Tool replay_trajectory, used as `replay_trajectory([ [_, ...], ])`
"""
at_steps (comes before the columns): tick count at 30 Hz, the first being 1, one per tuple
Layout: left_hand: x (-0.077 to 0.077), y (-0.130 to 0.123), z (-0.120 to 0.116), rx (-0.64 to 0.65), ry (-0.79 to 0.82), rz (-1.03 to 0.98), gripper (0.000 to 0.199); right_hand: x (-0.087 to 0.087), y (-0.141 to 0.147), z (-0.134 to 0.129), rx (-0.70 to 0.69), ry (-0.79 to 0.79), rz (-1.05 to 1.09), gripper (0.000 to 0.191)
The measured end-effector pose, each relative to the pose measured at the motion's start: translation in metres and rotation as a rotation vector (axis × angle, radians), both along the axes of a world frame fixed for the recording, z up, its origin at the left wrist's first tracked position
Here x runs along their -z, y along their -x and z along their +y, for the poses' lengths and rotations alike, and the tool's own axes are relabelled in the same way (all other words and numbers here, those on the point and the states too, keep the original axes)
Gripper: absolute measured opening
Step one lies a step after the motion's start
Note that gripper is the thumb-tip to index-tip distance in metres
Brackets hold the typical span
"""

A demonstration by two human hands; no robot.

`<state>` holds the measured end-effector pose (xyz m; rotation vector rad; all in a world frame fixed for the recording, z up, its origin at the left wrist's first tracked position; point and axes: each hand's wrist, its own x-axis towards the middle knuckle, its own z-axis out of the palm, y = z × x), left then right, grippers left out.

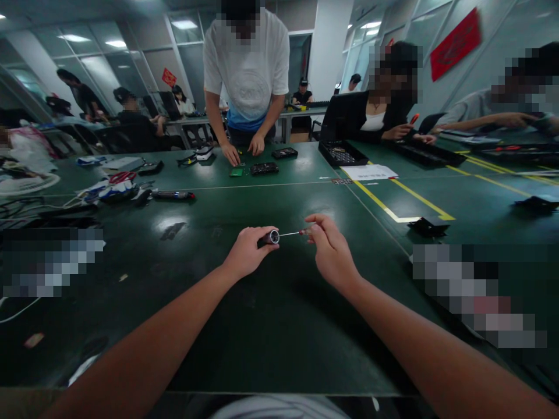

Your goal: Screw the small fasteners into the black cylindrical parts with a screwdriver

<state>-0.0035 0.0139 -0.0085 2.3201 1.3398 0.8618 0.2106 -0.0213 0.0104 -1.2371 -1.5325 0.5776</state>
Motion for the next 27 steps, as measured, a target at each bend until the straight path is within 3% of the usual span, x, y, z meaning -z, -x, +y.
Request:
replay_trajectory([
  [4,0.0,0.0,0.0,0.01,-0.005,0.017,0.035,-0.007,0.0,-0.003,0.012,0.031,-0.076,0.039],
  [12,-0.001,0.0,-0.001,0.0,0.01,0.012,0.036,-0.006,0.0,-0.004,-0.06,0.041,0.02,0.024],
  [17,-0.001,-0.001,-0.001,0.012,0.025,0.041,0.034,-0.008,0.0,-0.004,-0.04,0.043,-0.029,0.028],
  [23,-0.007,-0.003,-0.005,-0.036,0.038,0.019,0.036,-0.003,0.0,0.005,-0.064,0.074,0.229,0.022],
  [27,-0.011,-0.001,-0.003,0.041,-0.044,0.108,0.037,0.003,-0.002,0.015,-0.039,0.198,0.519,0.029],
])
